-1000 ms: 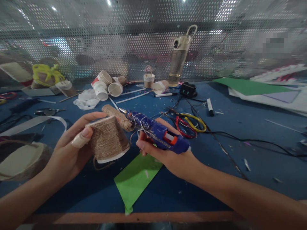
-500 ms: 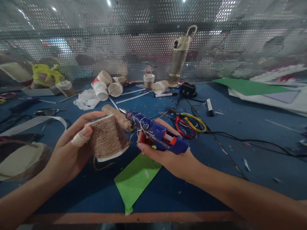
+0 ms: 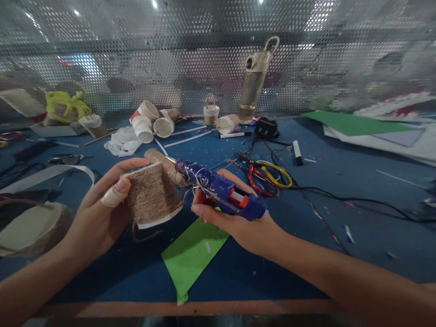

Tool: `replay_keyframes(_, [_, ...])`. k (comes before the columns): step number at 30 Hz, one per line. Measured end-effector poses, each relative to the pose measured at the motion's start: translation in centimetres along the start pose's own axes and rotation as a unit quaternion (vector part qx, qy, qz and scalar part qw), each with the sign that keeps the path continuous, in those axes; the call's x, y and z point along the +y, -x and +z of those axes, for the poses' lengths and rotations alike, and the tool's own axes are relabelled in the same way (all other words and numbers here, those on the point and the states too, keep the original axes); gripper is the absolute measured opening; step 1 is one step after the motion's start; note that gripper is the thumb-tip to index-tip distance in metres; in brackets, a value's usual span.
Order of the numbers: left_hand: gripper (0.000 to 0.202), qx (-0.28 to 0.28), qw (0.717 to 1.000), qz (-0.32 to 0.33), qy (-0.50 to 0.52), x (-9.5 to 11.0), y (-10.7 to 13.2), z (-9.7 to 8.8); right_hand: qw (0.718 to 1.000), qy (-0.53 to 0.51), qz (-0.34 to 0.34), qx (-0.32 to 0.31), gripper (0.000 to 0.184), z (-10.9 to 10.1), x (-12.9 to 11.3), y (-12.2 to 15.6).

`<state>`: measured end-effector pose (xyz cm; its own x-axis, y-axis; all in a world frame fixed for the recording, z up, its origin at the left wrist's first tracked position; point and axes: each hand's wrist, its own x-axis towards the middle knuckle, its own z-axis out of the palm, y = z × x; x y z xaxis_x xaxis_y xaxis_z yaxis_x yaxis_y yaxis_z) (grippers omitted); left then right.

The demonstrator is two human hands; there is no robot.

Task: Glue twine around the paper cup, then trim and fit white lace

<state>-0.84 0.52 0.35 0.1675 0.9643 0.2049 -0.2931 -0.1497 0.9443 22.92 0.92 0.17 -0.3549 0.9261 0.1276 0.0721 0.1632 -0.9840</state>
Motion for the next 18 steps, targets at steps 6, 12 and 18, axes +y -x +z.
replay_keyframes(6, [0.022, 0.001, 1.000, 0.008, -0.008, 0.04, -0.11, 0.16, 1.000, -0.005, -0.001, -0.010, 0.021, -0.07, 0.05, 0.01])
replay_keyframes(12, [0.024, 0.007, 1.000, 0.007, -0.020, -0.02, -0.09, 0.03, 0.999, 0.035, -0.008, -0.001, 0.019, -0.07, 0.28, 0.08])
replay_keyframes(18, [0.026, 0.013, 1.000, -0.001, -0.027, 0.00, -0.08, -0.04, 0.996, 0.085, -0.036, 0.011, 0.015, 0.10, 0.47, 0.08])
